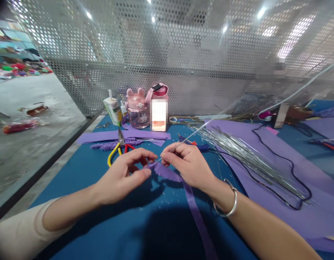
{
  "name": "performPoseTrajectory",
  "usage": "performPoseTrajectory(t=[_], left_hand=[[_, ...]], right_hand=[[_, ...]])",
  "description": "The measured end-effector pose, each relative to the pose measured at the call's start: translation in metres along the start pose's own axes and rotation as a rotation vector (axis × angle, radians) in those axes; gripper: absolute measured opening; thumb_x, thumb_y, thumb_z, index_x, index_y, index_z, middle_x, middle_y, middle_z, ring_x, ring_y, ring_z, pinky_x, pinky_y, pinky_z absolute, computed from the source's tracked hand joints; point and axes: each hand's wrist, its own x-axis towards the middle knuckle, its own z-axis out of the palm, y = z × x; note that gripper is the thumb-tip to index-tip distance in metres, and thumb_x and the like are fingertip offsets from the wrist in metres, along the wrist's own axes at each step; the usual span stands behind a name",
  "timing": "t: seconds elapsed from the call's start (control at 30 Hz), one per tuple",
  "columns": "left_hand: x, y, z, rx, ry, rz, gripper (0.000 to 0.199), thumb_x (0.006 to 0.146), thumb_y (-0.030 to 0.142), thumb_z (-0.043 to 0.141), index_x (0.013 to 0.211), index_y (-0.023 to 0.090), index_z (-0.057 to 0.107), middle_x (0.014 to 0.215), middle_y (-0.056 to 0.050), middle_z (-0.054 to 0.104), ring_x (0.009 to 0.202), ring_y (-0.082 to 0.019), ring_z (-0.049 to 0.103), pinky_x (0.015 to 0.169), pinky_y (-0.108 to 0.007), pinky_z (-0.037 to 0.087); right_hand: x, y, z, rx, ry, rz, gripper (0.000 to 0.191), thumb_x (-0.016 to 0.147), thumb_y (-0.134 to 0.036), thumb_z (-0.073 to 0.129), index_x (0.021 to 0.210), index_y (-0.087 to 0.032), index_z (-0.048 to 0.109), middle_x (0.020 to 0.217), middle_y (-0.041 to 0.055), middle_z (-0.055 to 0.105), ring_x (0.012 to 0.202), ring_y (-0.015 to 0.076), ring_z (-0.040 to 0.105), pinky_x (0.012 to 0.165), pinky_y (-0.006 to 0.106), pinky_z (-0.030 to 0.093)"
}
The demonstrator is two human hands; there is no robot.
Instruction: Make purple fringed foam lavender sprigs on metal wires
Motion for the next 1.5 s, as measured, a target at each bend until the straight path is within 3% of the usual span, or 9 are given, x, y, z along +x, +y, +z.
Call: performPoseTrajectory(t=[0.17,0.5,0.63,0.8,0.93,1.03,1.13,1.33,1.5], left_hand=[[0.010,-0.006,-0.001,-0.525,-0.278,-0.329,0.030,0.085,0.033,0.046,0.073,0.012,0.065,0.070,-0.004,0.057,0.060,-0.010,0.050,0.051,-0.019,0.042],[0.012,-0.019,-0.001,-0.886,-0.420,-0.633,0.016,0.072,0.025,0.067,0.075,0.009,0.067,0.069,-0.005,0.066,0.050,-0.006,0.059,0.052,-0.015,0.049],[0.012,-0.019,-0.001,-0.907,-0.408,-0.642,0.016,0.066,0.022,0.073,0.073,0.010,0.066,0.066,-0.003,0.067,0.049,-0.005,0.059,0.052,-0.014,0.049],[0.009,-0.020,0.002,-0.759,-0.377,-0.494,0.015,0.069,0.023,0.073,0.072,0.010,0.066,0.066,-0.002,0.066,0.050,-0.003,0.057,0.051,-0.012,0.043],[0.012,-0.019,-0.003,-0.536,-0.421,-0.397,0.027,0.078,0.035,0.064,0.091,0.012,0.064,0.077,-0.005,0.067,0.056,-0.006,0.059,0.054,-0.017,0.045],[0.018,-0.020,-0.008,-0.447,-0.334,-0.413,0.041,0.082,0.050,0.052,0.105,0.015,0.057,0.077,-0.005,0.065,0.060,-0.011,0.060,0.048,-0.020,0.044],[0.022,-0.020,-0.009,-0.463,-0.220,-0.427,0.040,0.084,0.051,0.048,0.095,0.015,0.058,0.077,-0.004,0.060,0.064,-0.013,0.059,0.046,-0.019,0.043],[0.018,-0.017,-0.004,-0.478,-0.320,-0.420,0.028,0.081,0.040,0.057,0.079,0.012,0.060,0.072,-0.005,0.062,0.058,-0.009,0.054,0.047,-0.018,0.042],[0.016,-0.017,-0.004,-0.531,-0.277,-0.425,0.022,0.077,0.034,0.063,0.076,0.012,0.061,0.064,0.000,0.060,0.051,-0.005,0.051,0.049,-0.017,0.041]], right_hand=[[0.004,0.011,0.001,0.150,-0.136,0.028,0.013,0.085,-0.028,0.058,0.078,-0.017,0.061,0.067,-0.0009,0.062,0.064,0.0106,0.059,0.063,0.023,0.048],[0.002,0.016,0.000,0.123,-0.142,-0.067,0.009,0.085,-0.025,0.059,0.080,-0.017,0.061,0.070,0.0000,0.061,0.065,0.0105,0.059,0.063,0.023,0.048],[0.000,0.016,0.000,0.101,-0.146,-0.101,0.009,0.085,-0.025,0.059,0.080,-0.017,0.061,0.070,0.0004,0.062,0.065,0.0107,0.059,0.062,0.024,0.048],[-0.002,0.014,0.000,0.032,-0.162,-0.134,0.010,0.085,-0.026,0.059,0.079,-0.018,0.061,0.071,0.0006,0.062,0.065,0.0111,0.058,0.062,0.024,0.047],[-0.001,0.014,-0.003,-0.027,-0.137,-0.123,0.011,0.086,-0.025,0.058,0.078,-0.017,0.061,0.069,0.0000,0.062,0.064,0.0107,0.058,0.061,0.023,0.046],[0.002,0.015,-0.004,-0.018,-0.068,-0.121,0.012,0.086,-0.025,0.057,0.077,-0.017,0.060,0.066,-0.0012,0.060,0.061,0.0100,0.056,0.059,0.022,0.045],[0.004,0.017,-0.003,-0.034,-0.032,-0.117,0.014,0.086,-0.025,0.057,0.075,-0.017,0.060,0.064,-0.0018,0.058,0.060,0.0094,0.055,0.057,0.021,0.044],[0.003,0.017,0.002,-0.062,0.040,-0.065,0.015,0.085,-0.027,0.058,0.074,-0.017,0.059,0.062,-0.0022,0.058,0.057,0.0092,0.054,0.055,0.021,0.044],[0.007,0.027,-0.002,0.228,-0.147,0.013,0.028,0.086,-0.043,0.053,0.090,-0.017,0.062,0.072,0.0018,0.062,0.061,0.0107,0.057,0.055,0.022,0.047]])
